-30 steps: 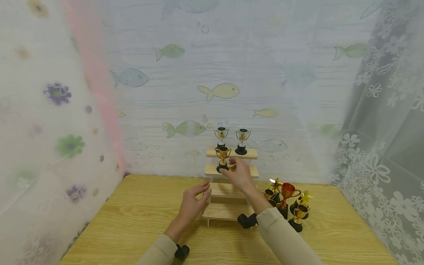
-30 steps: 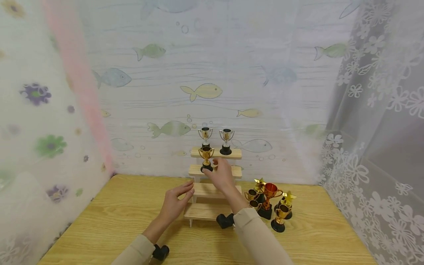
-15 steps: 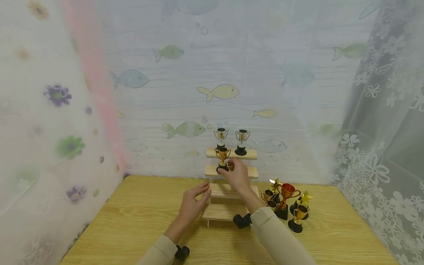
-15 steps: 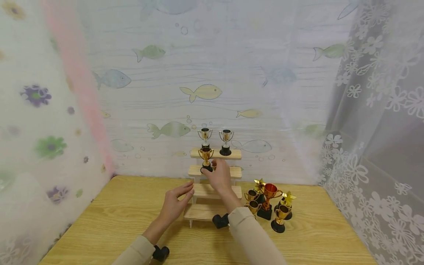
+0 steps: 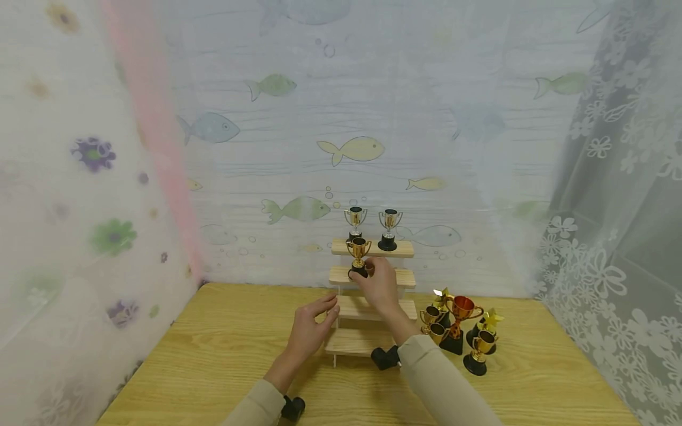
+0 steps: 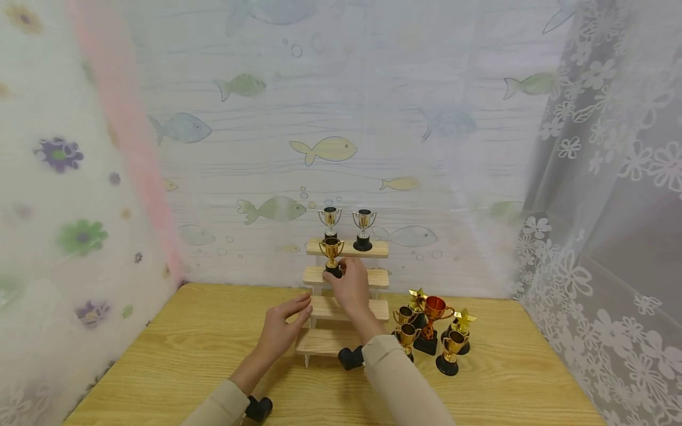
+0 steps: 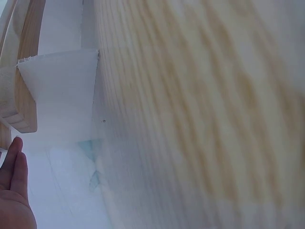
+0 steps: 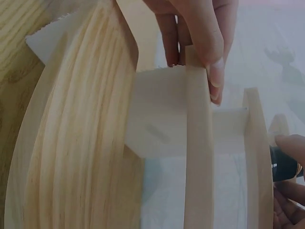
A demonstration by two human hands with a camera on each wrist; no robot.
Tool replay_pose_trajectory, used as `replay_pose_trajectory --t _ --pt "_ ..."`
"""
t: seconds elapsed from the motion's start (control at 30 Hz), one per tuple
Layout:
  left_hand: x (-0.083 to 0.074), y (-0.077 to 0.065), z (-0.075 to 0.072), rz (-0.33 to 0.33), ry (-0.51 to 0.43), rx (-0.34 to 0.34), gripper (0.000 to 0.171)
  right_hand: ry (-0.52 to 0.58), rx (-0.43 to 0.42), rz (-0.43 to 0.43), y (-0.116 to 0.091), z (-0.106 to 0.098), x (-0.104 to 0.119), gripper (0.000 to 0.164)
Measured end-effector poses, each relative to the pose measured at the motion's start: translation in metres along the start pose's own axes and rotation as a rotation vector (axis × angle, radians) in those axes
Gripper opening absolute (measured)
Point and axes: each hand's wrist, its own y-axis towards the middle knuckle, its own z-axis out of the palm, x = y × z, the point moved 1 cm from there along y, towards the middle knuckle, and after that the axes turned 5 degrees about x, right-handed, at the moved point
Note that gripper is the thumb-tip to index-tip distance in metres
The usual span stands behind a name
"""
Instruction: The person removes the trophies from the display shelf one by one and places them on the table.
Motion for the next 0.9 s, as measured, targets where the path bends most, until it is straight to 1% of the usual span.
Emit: replay_pose_trajectory --t 0.17,0.47,0.73,0.9 --pt "-0.0004 0.0 -0.0003 -0.005 -0.01 0.002 0.029 -0.004 -0.024 -0.006 0.0018 0.0034 -0.0023 0.033" --pt "0.0005 -0.0003 -0.0001 0.007 -0.015 0.008 0.031 -0.008 -0.039 -0.013 0.0017 0.0048 -0.0011 0.032" --pt "0.0009 -0.0014 -0.0001 -0.004 -0.018 0.012 0.032 0.021 -0.037 0.005 0.0002 0.0015 0.0008 0.033" --pt "0.0005 -0.0011 -0.0004 -0.016 -0.021 0.008 0.031 0.026 -0.02 0.019 -0.0003 -0.003 0.0032 0.034"
